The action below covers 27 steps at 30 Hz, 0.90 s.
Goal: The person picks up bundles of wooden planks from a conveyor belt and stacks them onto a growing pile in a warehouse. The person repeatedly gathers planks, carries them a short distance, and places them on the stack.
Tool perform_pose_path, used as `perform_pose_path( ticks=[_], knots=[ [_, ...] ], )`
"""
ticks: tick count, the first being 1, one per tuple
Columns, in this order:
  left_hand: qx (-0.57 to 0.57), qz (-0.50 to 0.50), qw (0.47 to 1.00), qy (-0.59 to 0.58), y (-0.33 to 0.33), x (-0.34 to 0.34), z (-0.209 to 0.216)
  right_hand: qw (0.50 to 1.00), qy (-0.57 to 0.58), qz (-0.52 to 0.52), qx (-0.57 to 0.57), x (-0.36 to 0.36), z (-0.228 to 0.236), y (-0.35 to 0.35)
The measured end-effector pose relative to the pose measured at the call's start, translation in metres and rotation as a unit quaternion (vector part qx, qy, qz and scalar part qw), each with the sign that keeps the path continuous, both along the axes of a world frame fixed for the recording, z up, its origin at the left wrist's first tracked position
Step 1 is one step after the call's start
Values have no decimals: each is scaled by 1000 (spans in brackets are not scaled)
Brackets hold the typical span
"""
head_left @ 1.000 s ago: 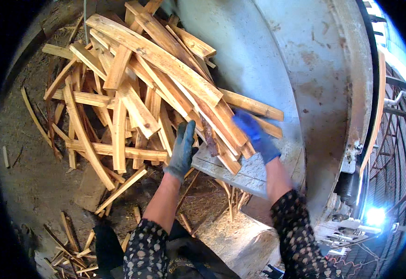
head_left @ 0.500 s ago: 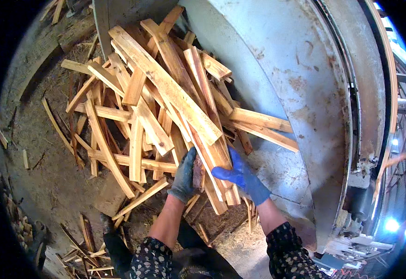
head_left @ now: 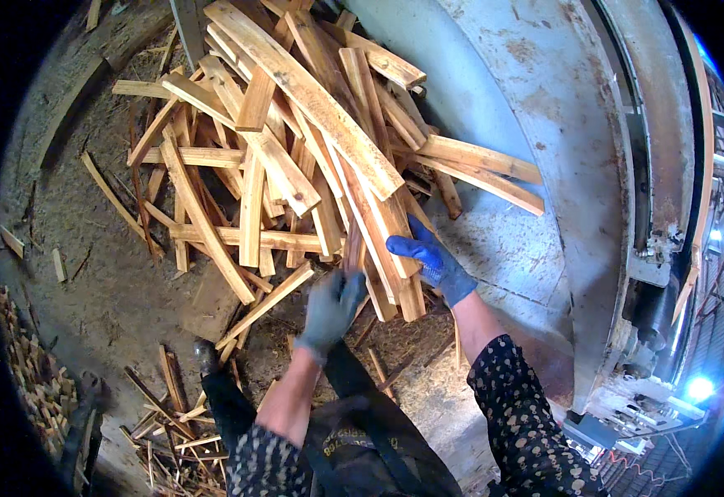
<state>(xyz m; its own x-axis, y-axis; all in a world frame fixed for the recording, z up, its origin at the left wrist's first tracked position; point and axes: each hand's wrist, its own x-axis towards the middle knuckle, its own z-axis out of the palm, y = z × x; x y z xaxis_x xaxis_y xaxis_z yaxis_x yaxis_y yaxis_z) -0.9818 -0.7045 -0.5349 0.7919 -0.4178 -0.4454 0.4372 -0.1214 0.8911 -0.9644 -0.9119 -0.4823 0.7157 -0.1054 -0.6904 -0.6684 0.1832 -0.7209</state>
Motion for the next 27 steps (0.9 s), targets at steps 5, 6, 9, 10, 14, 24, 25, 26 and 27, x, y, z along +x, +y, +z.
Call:
perform_pose_path(
  ticks=[5, 6, 9, 10, 14, 24, 25, 26, 27],
  knots=[
    [32, -11, 978, 208, 114, -71, 96, 1000, -4, -1, -11, -5, -12, 4],
    [45, -59, 979, 191, 133, -72, 114, 999, 12, -38, 29, -12, -15, 0],
    [154, -188, 966, 86, 220, -106, 141, 995, 17, -55, 76, -15, -19, 16],
    [180, -212, 958, 68, 246, -119, 153, 991, 7, -83, 101, -19, -23, 22],
    [324, -165, 797, 483, 384, -202, 214, 978, -2, -160, 134, -22, -32, 36],
    [438, 80, 748, 493, 456, -281, 106, 995, -33, -83, 39, -14, -17, 30],
    [431, 91, 770, 462, 449, -275, 87, 997, -16, -71, 13, -12, -13, 22],
    [412, 102, 807, 411, 441, -267, 61, 1000, -9, -5, -11, -10, -25, 5],
    [381, 116, 850, 345, 428, -253, 30, 999, 11, -35, -28, 0, -26, -5]
  ],
)
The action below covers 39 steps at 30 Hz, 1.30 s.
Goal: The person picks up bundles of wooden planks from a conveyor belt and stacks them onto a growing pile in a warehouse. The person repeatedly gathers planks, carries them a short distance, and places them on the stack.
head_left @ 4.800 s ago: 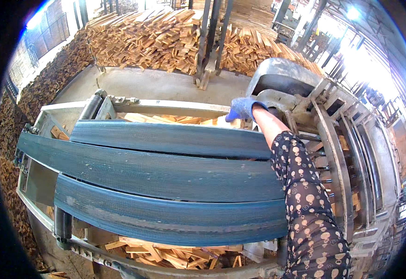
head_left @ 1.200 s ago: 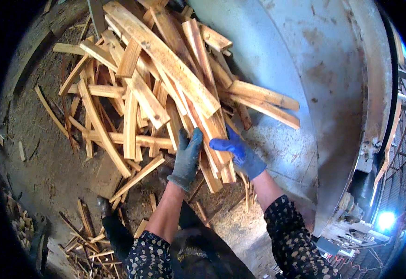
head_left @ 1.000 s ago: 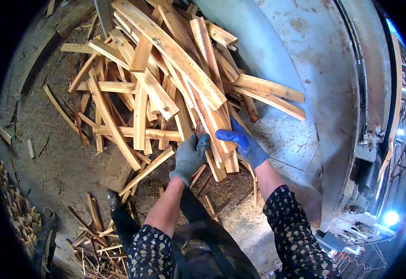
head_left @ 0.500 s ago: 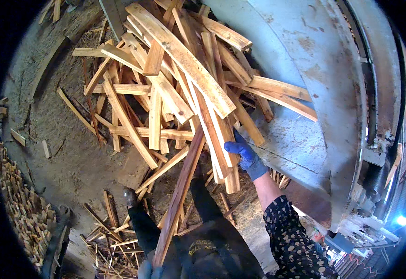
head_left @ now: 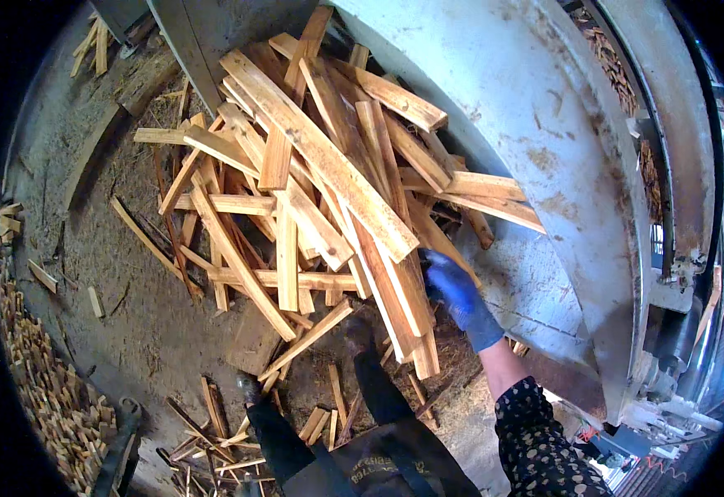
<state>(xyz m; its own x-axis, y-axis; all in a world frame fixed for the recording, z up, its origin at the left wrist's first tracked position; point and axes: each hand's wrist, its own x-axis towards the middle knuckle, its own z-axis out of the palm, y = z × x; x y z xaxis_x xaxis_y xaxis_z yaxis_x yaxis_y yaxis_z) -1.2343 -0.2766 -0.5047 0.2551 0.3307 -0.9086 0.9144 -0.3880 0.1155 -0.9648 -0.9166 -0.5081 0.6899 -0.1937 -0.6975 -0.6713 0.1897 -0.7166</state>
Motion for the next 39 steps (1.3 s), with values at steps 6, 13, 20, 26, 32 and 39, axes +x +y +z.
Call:
perform_pose_path(
  ticks=[6, 13, 20, 26, 32, 39],
  knots=[
    [-241, -23, 880, -410, -273, 388, -46, 998, -31, -35, -38, 67, 30, -8],
    [-233, -57, 899, -367, -403, 540, -62, 994, -78, -54, 52, 88, -8, 23],
    [-279, -79, 878, -380, -373, 377, -63, 997, -54, -39, 40, 79, -23, 6],
    [-380, 99, 848, -356, -407, 408, -41, 994, -78, 77, 5, 98, 13, 44],
    [-456, 227, 804, -307, -426, 401, -7, 951, -217, 172, -135, 91, 11, 53],
    [-377, 148, 830, -384, -401, 301, 43, 998, -15, 38, 40, -10, 88, 55]
  ],
)
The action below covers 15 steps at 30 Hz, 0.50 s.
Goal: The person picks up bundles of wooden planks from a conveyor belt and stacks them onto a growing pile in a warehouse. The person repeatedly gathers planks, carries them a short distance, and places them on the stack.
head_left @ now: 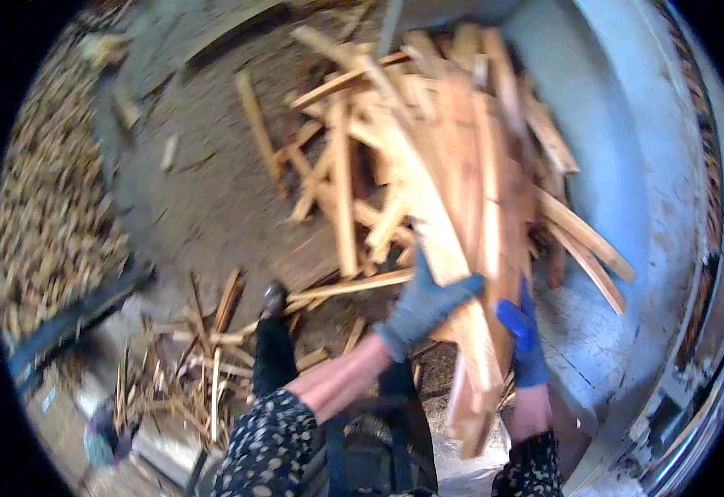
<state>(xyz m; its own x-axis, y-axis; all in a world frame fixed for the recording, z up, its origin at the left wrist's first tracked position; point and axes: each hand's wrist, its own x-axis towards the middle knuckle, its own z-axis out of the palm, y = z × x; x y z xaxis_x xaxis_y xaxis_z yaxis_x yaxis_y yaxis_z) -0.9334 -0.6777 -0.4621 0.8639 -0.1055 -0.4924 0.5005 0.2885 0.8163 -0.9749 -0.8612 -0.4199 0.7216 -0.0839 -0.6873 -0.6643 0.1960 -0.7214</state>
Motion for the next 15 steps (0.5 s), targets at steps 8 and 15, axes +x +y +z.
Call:
perform_pose_path(
  ticks=[8, 15],
  knots=[
    [-68, -38, 993, 92, 10, -129, 143, 964, 129, 141, -183, -117, 152, -31],
    [-210, 47, 950, 229, 78, -192, 181, 892, 114, 423, -110, -13, 229, 112]
  ],
)
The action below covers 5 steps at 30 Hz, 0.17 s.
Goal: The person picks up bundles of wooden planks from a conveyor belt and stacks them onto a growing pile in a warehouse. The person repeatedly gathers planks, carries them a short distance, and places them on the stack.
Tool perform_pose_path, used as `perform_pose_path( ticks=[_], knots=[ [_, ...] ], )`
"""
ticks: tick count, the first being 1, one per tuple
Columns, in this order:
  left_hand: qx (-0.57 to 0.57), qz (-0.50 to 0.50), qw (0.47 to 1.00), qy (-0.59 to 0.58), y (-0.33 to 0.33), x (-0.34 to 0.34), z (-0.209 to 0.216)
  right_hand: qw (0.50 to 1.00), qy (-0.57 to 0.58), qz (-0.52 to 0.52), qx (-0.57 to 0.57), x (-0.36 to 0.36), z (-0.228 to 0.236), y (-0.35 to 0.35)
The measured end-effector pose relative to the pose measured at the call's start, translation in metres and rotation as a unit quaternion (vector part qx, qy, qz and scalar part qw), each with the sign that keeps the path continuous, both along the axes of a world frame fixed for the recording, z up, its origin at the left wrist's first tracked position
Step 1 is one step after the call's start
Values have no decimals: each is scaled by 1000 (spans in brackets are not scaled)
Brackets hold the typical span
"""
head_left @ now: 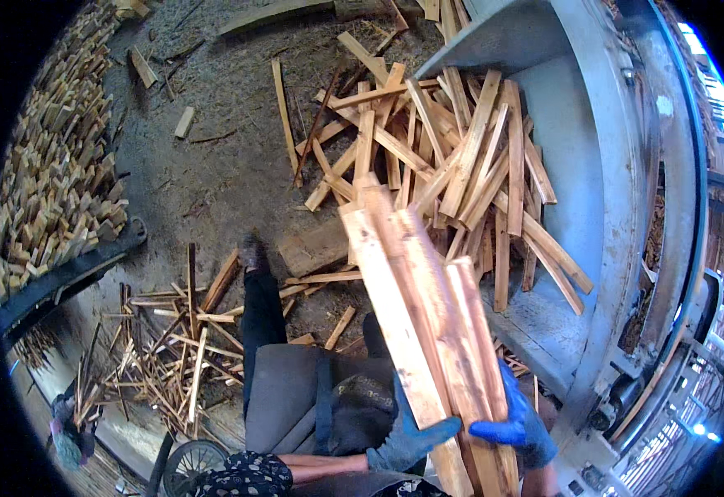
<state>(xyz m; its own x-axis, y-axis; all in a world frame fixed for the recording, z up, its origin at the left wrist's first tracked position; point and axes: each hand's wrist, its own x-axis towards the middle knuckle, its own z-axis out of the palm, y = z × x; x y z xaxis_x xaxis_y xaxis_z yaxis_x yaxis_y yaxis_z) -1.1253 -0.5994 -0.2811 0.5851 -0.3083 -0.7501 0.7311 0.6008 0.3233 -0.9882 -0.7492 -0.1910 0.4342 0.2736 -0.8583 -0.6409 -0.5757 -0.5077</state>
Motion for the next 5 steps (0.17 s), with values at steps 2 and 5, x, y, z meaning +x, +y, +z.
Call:
perform_pose_path(
  ticks=[2, 5],
  knots=[
    [-22, 57, 997, 37, 47, 22, -8, 997, -19, -62, 42, -5, -34, 36],
    [16, 67, 997, 33, 116, 50, -30, 999, -2, -10, 32, 18, -71, 109]
  ],
)
